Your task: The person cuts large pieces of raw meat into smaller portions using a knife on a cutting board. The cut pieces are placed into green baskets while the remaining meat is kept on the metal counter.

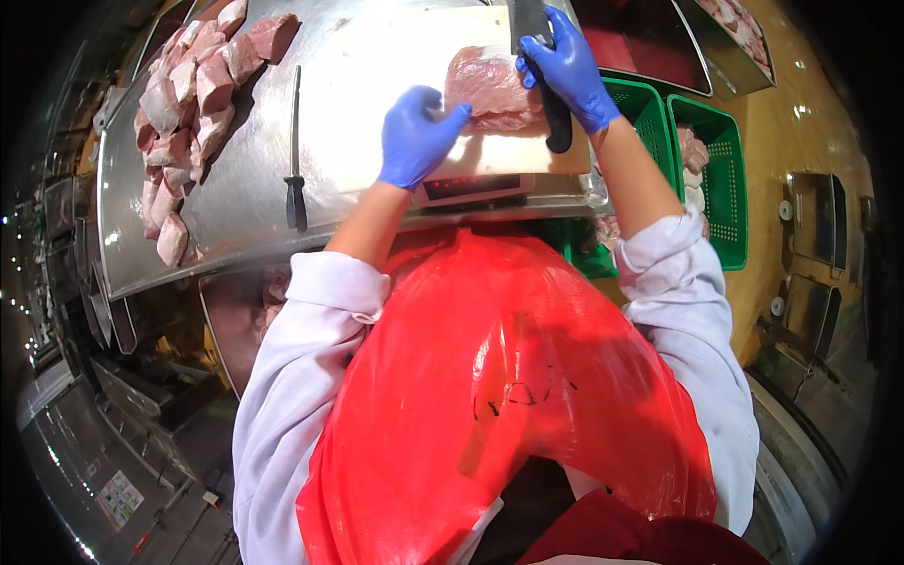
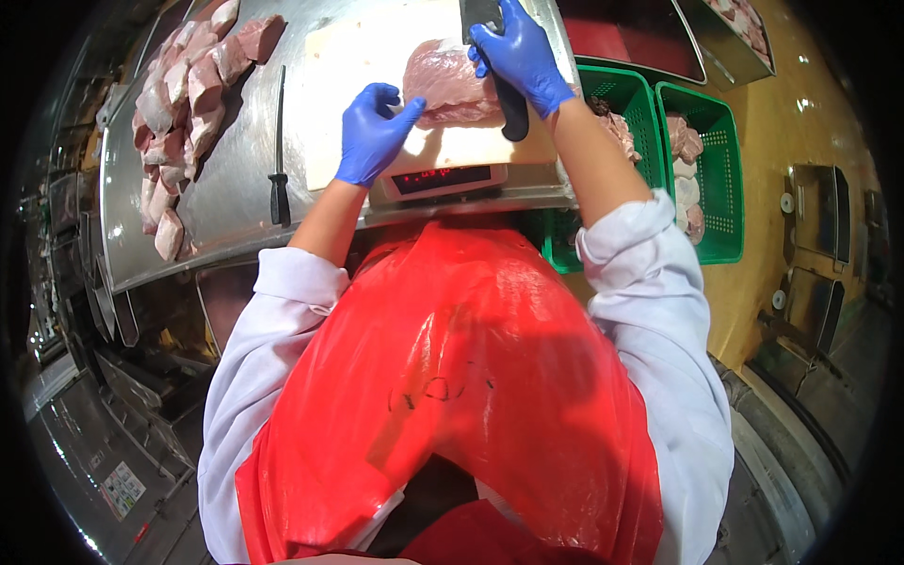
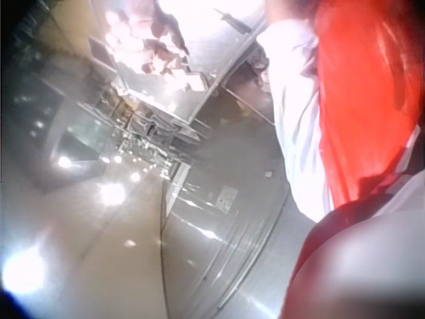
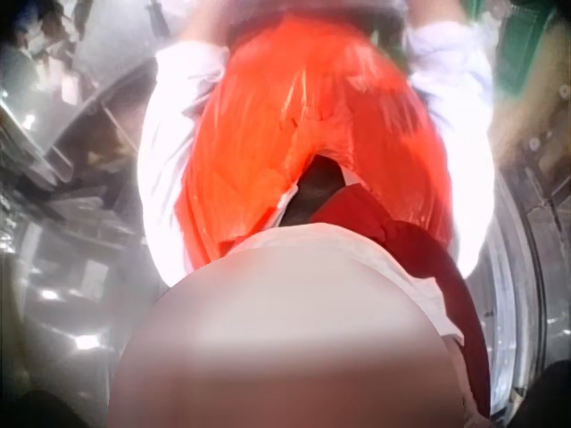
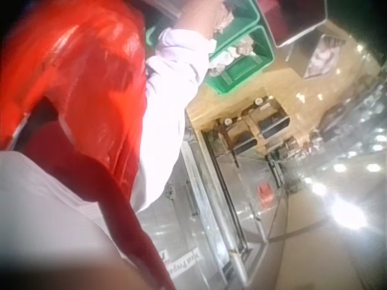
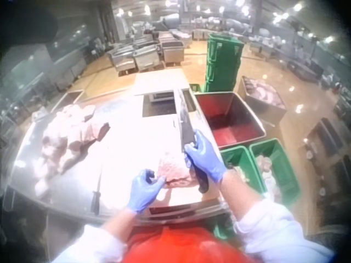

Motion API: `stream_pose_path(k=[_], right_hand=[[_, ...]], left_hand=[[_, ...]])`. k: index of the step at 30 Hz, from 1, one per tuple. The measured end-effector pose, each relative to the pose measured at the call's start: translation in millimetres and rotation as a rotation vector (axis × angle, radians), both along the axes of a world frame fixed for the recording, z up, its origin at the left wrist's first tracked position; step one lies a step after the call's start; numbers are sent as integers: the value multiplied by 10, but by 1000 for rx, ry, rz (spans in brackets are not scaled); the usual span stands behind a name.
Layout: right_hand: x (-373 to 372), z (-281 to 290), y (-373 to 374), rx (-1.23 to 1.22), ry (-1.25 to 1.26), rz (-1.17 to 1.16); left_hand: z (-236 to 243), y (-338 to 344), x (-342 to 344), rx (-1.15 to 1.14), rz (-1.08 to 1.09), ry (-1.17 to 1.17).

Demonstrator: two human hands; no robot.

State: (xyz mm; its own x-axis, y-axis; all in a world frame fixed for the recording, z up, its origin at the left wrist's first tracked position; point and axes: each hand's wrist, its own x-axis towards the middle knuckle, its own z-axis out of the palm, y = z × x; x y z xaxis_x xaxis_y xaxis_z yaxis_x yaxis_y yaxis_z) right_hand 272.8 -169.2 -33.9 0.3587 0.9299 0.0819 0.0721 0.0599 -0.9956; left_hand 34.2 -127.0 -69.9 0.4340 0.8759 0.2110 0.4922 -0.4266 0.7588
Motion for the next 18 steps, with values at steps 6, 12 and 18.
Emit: stream_pose_path(k=[6, 12, 18], right_hand=[[-557, -73, -361, 64, -812, -115], [-894, -136, -604, -174, -1088, 137], [-814, 288, -1557, -479, -1185, 312]], left_hand=[[-111, 30, 47, -208, 17, -109], [-86, -76, -32, -249, 50, -207], [-326, -42, -152, -195, 80, -244]])
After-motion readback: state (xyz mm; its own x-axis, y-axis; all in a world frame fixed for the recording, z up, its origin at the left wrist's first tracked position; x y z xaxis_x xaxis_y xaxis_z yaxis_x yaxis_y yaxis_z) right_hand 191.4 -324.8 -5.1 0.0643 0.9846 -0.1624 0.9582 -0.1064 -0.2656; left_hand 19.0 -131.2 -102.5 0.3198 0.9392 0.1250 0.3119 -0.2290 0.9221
